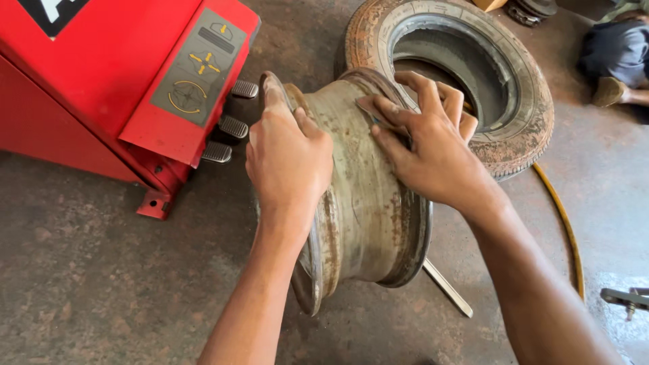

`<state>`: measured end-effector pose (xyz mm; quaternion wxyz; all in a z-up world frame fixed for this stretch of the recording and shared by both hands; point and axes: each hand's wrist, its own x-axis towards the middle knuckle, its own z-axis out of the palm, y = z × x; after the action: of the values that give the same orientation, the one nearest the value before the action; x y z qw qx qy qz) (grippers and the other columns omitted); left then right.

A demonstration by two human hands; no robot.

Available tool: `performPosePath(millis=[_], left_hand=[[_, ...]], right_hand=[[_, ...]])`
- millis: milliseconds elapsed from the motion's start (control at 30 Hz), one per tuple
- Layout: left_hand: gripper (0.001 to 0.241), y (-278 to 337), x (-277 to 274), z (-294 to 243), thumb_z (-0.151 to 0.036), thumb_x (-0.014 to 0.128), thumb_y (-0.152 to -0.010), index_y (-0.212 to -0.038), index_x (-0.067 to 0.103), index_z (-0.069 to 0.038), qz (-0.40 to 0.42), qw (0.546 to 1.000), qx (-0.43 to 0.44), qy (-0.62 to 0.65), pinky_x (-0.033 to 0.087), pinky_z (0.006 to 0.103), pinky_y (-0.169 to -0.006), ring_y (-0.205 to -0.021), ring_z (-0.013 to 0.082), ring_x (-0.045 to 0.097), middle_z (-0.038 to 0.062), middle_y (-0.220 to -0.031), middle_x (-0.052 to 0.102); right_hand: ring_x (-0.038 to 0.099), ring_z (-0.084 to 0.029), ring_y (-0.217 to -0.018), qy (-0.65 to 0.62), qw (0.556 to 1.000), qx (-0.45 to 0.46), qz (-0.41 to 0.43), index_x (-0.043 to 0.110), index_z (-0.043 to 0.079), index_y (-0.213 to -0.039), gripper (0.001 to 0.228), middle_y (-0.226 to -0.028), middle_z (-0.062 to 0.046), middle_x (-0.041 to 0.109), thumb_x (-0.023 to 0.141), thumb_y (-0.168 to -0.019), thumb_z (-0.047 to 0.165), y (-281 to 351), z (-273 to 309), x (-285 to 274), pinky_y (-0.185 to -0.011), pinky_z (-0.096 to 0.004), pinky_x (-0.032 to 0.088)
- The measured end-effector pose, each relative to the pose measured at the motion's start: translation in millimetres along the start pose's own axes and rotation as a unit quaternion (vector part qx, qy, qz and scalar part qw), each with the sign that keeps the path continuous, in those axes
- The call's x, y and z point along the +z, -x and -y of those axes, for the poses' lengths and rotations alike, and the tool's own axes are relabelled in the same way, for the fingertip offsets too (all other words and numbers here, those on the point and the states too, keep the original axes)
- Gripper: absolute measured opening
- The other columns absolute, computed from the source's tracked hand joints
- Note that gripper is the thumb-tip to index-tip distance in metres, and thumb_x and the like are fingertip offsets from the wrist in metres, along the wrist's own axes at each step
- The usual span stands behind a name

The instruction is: The person scrubs the surface of a metal wheel rim using a blue abrasive pad. They rotate the rim by hand to access different areas while scrubbing the outer face and edges.

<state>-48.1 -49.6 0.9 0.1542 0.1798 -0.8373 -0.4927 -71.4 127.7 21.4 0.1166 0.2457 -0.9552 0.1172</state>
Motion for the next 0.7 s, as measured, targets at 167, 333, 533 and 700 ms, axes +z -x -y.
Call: performPosePath(millis=[167,333,533,700], left_hand=[[0.062,1.3,-2.3,-1.0,-0.015,0.054,-0.094,-0.151,0.038,0.001,0.014,1.0,-0.005,-0.008,0.053,0.0517,-0.088,-0.099,0.0444,0.07,0.029,-0.104,0.072],[0.062,4.6,2.6,2.5,-0.014,0.054,-0.094,-0.152,0.038,0.001,0.002,1.0,0.001,-0.004,0.052,0.052,-0.089,-0.102,0.0446,0.07,0.029,-0.11,0.071],[0.061,0.1,-1.3,0.3,-0.014,0.055,-0.094,-0.151,0.04,0.0,-0.002,1.0,0.012,-0.01,0.051,0.0518,-0.091,-0.105,0.0446,0.068,0.029,-0.11,0.071],[0.063,10.0,1.2,1.5,-0.015,0.053,-0.094,-0.154,0.038,-0.003,0.012,1.0,-0.015,-0.004,0.051,0.0523,-0.09,-0.102,0.0447,0.069,0.029,-0.108,0.071]], right_hand=[[0.02,-0.035,-0.152,-0.087,0.988,0.121,-0.039,0.045,0.002,-0.157,0.059,-0.156,-0.017,0.04,0.052,-0.107,0.031,22.4,11.2,3.5,-0.12,-0.06,0.014],[0.001,-0.035,-0.156,-0.119,0.971,0.205,0.036,0.048,0.017,-0.151,0.046,-0.174,-0.016,0.011,0.042,-0.109,0.035,44.7,15.2,-3.6,-0.12,-0.06,0.003],[-0.001,-0.034,-0.157,-0.082,0.989,0.121,0.032,0.053,0.013,-0.152,0.054,-0.17,-0.011,0.02,0.037,-0.108,0.041,3.2,0.8,2.6,-0.122,-0.059,0.0],[0.006,-0.034,-0.157,0.004,0.997,0.072,-0.032,0.063,0.013,-0.144,0.048,-0.17,-0.014,0.026,0.038,-0.111,0.037,28.5,9.1,15.5,-0.124,-0.059,0.002]])
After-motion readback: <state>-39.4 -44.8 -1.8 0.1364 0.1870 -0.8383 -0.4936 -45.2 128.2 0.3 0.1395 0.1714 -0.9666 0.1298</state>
